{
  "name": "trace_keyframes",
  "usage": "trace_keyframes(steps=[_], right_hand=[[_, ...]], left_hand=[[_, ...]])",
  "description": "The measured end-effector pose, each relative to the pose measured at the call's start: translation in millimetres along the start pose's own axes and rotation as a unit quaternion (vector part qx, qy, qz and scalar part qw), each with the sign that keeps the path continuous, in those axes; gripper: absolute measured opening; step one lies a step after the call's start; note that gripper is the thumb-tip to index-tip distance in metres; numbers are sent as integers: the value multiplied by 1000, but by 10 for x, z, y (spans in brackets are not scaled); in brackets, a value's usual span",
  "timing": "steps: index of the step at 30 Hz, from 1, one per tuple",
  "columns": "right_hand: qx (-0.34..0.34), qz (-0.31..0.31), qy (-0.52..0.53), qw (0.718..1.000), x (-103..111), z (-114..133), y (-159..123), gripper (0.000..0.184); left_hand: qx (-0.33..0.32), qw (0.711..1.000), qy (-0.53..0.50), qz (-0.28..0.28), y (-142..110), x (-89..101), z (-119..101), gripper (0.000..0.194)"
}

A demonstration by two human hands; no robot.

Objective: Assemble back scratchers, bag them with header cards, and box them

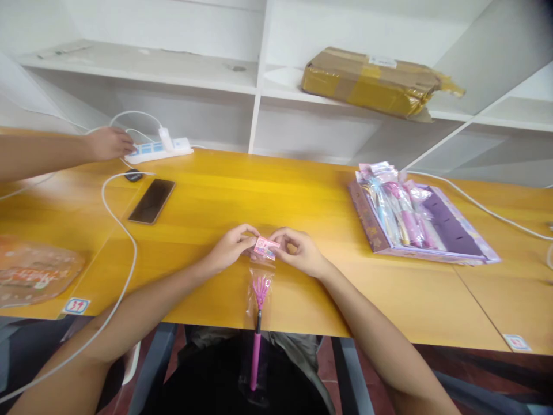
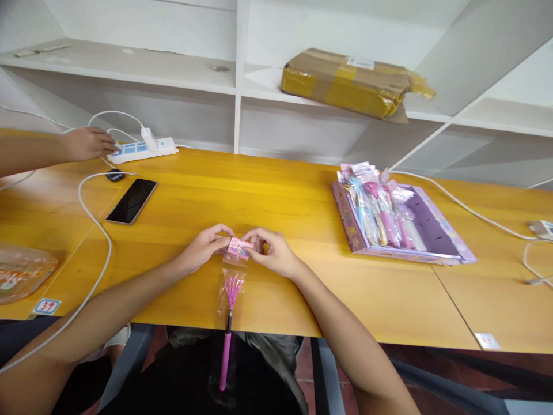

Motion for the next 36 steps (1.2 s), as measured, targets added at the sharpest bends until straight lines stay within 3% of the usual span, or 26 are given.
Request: trace_keyframes(steps=[10,27,36], right_hand=[[23,18,-26,999,-12,49,-6,19],[56,33,-46,997,39,141,-5,34],[85,59,-28,994,26,157,-14,29]], left_hand=[[-2,1000,13,-6,-7,9,8,23],[-14,999,2,-29,-19,21,-5,22],[-13,999,-31,-10,-22,10,1,29]])
Point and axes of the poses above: each hand's wrist, its own y-axis towards the middle knuckle, its own x-axis out of the back of the hand, z = x × y, the point moved 4 cm from there along y, towards the middle knuckle, and after that the axes turned 1 degree about -x, right-handed, at the moved point
